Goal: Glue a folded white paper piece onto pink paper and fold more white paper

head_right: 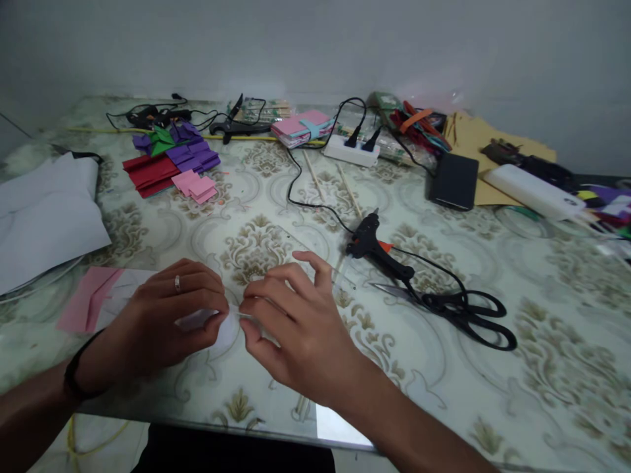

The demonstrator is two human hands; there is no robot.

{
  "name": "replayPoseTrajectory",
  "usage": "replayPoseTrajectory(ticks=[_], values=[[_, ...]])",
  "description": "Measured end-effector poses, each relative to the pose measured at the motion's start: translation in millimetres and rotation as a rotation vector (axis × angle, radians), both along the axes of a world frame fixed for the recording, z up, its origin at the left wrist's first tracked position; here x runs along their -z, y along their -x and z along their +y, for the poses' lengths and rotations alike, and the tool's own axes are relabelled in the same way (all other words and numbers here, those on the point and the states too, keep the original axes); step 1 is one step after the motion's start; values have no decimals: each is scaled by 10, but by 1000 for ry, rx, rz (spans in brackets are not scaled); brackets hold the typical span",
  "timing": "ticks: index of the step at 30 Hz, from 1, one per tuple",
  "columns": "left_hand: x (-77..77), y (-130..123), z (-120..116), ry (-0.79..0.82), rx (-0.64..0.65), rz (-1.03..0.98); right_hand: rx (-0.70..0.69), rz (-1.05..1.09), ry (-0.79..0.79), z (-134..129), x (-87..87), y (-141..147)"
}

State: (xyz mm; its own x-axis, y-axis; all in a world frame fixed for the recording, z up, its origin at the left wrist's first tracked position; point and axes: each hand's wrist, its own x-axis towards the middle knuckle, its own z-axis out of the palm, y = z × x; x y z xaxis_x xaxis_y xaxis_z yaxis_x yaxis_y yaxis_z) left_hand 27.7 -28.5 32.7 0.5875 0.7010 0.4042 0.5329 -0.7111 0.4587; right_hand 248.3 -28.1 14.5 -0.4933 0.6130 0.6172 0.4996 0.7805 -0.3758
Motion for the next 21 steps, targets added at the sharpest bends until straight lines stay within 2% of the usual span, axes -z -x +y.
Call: replayPoseTrajectory(ticks=[9, 21], values=[[8, -55, -84, -11, 24, 4, -70, 10, -21, -68, 72, 80], [-40, 30, -32, -17, 17, 2, -27, 37, -12, -25, -36, 14]])
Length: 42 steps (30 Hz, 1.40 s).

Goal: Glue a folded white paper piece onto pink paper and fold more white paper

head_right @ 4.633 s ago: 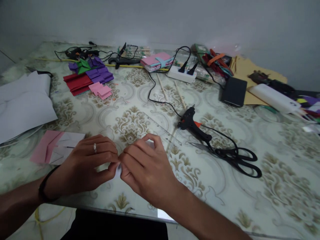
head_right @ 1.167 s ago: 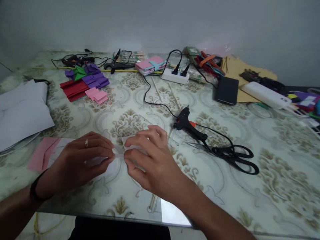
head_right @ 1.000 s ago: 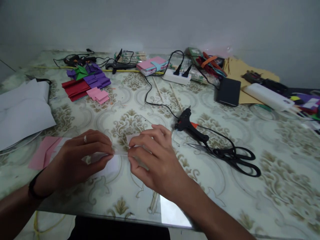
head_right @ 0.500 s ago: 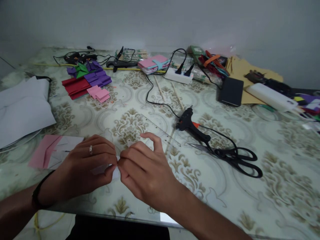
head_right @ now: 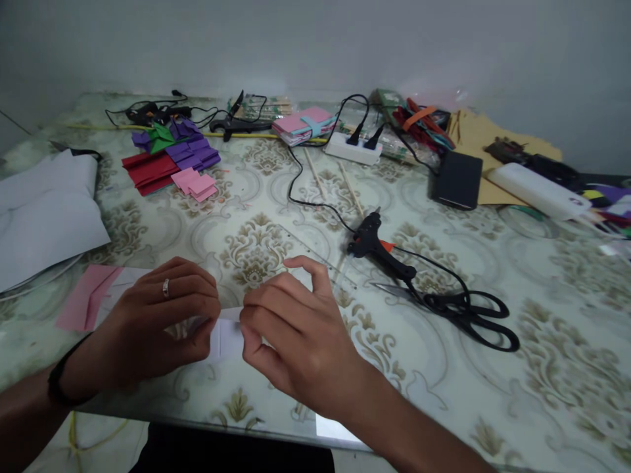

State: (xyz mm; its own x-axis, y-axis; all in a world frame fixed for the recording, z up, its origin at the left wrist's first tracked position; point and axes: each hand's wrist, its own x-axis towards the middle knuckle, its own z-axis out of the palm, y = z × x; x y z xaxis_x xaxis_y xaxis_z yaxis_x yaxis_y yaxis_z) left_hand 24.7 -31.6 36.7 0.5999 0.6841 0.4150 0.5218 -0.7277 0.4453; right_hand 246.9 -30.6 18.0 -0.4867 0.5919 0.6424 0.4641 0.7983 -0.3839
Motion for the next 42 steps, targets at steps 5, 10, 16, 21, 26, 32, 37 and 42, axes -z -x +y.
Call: replayPoseTrajectory(ticks=[5, 10, 16, 21, 26, 32, 37, 42], values=[[-68, 48, 62, 27, -28, -13, 24, -4, 35, 53, -91, -87], [-128, 166, 135, 120, -156, -32, 58, -6, 52, 127, -135, -198], [-103, 151, 119, 210, -125, -112, 21, -18, 91, 127, -69, -154], [21, 29, 30, 243, -10, -60, -17, 1, 82, 42, 25, -17], [68, 4, 32, 137, 3, -70, -35, 12, 77, 29, 60, 13], [42, -3, 20, 109, -9, -60, -37, 23, 48, 47, 64, 11], [97, -22, -2, 46, 29, -37, -38, 7, 35, 12, 70, 47], [72, 7, 22, 38, 55, -19, -46, -14, 37, 31, 7, -13]])
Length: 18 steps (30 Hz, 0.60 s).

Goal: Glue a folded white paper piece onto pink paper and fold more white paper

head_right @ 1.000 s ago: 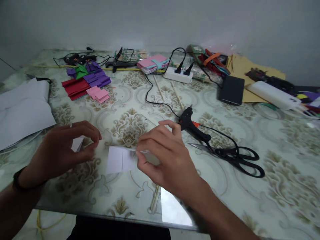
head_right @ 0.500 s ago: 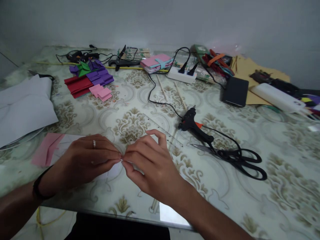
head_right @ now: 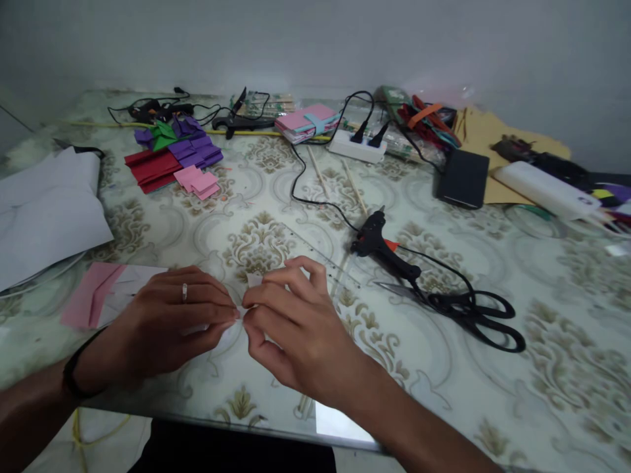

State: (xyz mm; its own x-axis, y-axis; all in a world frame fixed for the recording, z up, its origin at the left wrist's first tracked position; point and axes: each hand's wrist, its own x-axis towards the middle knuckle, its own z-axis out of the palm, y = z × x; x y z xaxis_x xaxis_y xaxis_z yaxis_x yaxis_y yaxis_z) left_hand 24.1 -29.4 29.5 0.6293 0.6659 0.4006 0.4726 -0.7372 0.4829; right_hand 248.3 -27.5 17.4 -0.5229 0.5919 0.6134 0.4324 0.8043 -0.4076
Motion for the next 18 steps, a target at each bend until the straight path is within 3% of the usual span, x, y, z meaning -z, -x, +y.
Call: replayPoseTrajectory(ticks=[7, 13, 15, 18], values=[[-111, 127, 115, 133, -7, -39, 27, -16, -22, 125, -90, -221], [-100, 183, 186, 300, -68, -104, 168, 41, -24, 145, -129, -288], [-73, 156, 180, 286, -102, -100, 212, 74, 54, 131, -123, -283], [-11, 92, 150, 137, -124, -103, 176, 70, 234, 102, -76, -255]])
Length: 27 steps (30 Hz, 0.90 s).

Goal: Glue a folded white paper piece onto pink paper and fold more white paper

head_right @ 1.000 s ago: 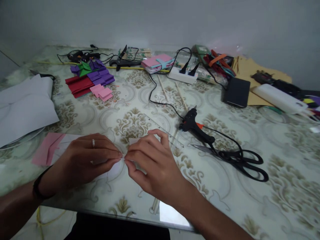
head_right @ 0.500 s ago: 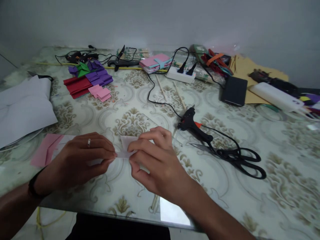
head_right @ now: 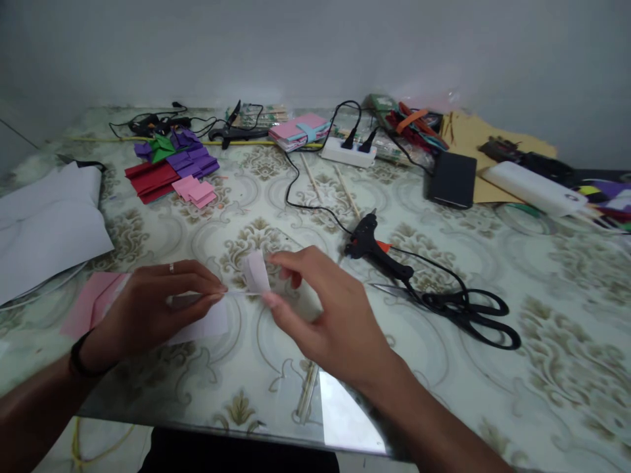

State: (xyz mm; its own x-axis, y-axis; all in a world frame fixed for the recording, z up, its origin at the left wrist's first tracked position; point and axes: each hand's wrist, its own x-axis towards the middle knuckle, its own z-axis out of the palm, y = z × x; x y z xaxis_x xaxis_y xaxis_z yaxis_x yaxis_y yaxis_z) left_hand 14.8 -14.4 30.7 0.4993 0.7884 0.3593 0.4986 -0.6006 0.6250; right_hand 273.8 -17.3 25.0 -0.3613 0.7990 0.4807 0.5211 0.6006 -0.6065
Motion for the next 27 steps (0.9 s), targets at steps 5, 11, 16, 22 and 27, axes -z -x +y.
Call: replayPoseTrajectory(ticks=[5, 11, 16, 22, 27], values=[[78, -61, -42, -274, -22, 64, -33, 225, 340, -48, 149, 98], [82, -80, -51, -111, 7, -28, -38, 252, 403, -66, 183, 172], [73, -19, -47, 262, 42, -155, -4, 193, 375, -52, 119, 166], [21, 168, -10, 528, 118, -401, 82, 333, 508, 4, 104, 101], [-36, 135, -15, 524, 213, -314, 98, 392, 523, 1, 106, 102]])
